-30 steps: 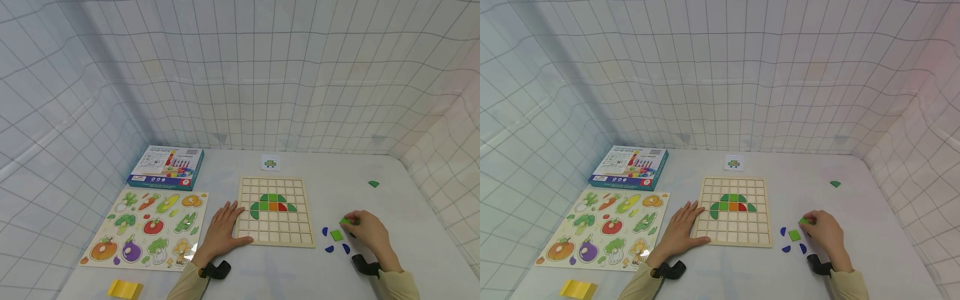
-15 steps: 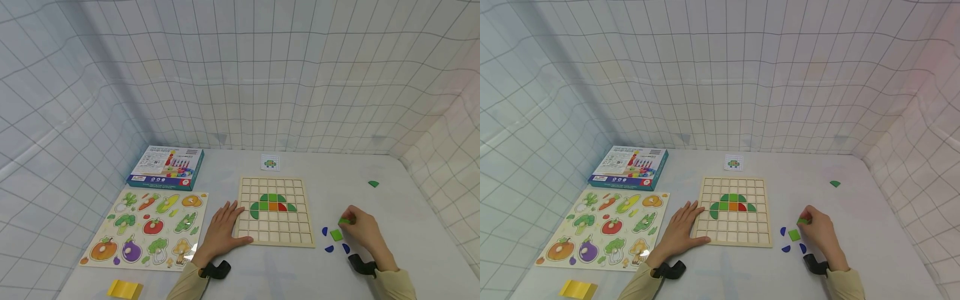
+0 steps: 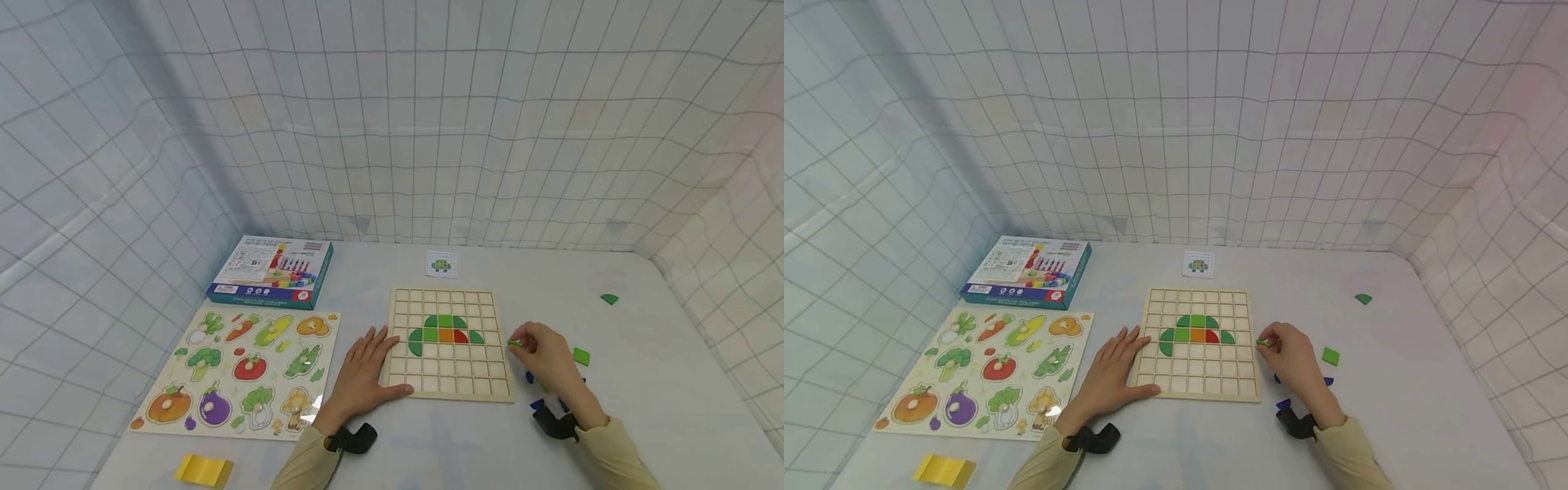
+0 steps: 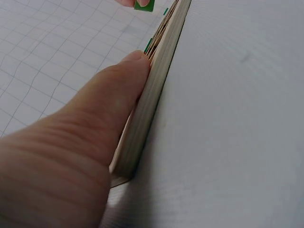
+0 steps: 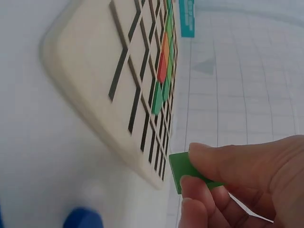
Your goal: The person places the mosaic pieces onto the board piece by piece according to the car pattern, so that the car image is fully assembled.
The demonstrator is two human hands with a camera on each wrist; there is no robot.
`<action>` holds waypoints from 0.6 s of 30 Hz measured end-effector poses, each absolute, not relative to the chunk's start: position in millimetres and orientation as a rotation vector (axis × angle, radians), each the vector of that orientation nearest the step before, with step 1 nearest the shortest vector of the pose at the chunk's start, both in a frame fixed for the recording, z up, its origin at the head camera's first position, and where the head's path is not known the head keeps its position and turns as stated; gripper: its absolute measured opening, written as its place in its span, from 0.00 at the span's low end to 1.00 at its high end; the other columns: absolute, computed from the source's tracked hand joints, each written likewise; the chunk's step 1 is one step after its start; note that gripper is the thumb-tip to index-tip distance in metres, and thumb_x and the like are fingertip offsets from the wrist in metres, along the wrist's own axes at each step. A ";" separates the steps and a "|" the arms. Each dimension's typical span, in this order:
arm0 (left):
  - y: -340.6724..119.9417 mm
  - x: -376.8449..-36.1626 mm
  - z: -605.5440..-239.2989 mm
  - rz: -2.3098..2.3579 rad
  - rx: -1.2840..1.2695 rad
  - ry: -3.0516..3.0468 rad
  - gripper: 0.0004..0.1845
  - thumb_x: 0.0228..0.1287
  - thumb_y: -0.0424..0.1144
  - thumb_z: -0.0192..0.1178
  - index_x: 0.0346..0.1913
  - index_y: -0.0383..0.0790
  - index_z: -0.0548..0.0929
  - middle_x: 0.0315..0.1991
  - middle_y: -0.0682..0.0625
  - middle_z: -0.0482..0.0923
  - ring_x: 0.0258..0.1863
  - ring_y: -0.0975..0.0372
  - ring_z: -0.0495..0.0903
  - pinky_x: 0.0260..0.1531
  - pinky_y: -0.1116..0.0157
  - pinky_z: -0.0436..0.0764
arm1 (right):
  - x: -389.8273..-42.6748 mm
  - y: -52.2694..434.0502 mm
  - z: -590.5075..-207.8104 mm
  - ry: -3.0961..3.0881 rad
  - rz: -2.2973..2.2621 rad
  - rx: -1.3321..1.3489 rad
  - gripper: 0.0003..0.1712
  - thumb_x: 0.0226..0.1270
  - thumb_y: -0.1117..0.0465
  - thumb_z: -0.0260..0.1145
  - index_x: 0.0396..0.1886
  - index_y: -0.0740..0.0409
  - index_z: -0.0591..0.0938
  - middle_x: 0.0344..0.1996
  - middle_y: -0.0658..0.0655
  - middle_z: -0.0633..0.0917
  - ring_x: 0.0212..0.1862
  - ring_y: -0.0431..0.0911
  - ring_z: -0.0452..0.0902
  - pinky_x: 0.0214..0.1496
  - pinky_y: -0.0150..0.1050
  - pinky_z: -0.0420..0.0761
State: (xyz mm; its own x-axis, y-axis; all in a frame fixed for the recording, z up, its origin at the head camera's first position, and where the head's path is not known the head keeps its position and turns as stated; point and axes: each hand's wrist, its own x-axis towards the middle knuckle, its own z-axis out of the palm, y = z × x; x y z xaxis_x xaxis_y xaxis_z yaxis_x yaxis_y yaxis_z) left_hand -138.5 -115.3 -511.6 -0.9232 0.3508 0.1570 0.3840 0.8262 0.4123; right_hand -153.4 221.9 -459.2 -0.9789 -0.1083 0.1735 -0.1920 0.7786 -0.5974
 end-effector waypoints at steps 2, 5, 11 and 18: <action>-115.5 -138.7 -512.0 -0.682 -0.587 -2.939 0.50 0.44 0.74 0.55 0.68 0.51 0.61 0.72 0.49 0.52 0.72 0.53 0.46 0.68 0.51 0.49 | -157.1 210.0 -458.1 -2.839 1.017 0.297 0.07 0.52 0.65 0.71 0.30 0.56 0.79 0.23 0.49 0.75 0.25 0.41 0.68 0.24 0.30 0.69; -115.4 -138.7 -511.4 -0.690 -0.582 -2.949 0.50 0.44 0.74 0.56 0.69 0.51 0.61 0.72 0.50 0.51 0.72 0.54 0.45 0.68 0.52 0.49 | -161.7 191.3 -457.0 -2.845 1.055 0.376 0.07 0.52 0.66 0.70 0.30 0.56 0.79 0.25 0.48 0.77 0.27 0.39 0.70 0.26 0.30 0.72; -114.9 -138.9 -510.1 -0.689 -0.577 -2.957 0.49 0.45 0.73 0.56 0.69 0.51 0.61 0.72 0.50 0.51 0.73 0.55 0.44 0.69 0.53 0.48 | -168.2 158.1 -458.1 -2.850 1.125 0.489 0.06 0.54 0.69 0.68 0.31 0.55 0.82 0.28 0.48 0.80 0.29 0.39 0.71 0.31 0.31 0.74; -115.6 -138.2 -510.0 -0.682 -0.576 -2.956 0.49 0.45 0.73 0.56 0.68 0.51 0.61 0.72 0.50 0.51 0.73 0.55 0.44 0.69 0.53 0.48 | -173.6 133.5 -463.3 -2.879 1.158 0.513 0.05 0.53 0.66 0.70 0.30 0.52 0.85 0.28 0.45 0.82 0.30 0.36 0.74 0.34 0.32 0.76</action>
State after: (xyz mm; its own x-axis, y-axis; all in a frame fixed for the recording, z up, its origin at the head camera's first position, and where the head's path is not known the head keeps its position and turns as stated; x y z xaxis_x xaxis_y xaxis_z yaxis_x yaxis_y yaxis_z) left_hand -138.2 -115.6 -510.0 -0.9290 0.3451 0.1337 0.3688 0.8331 0.4124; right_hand -173.6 133.5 -463.3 -0.9469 -0.2997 0.1167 -0.2970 0.6757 -0.6747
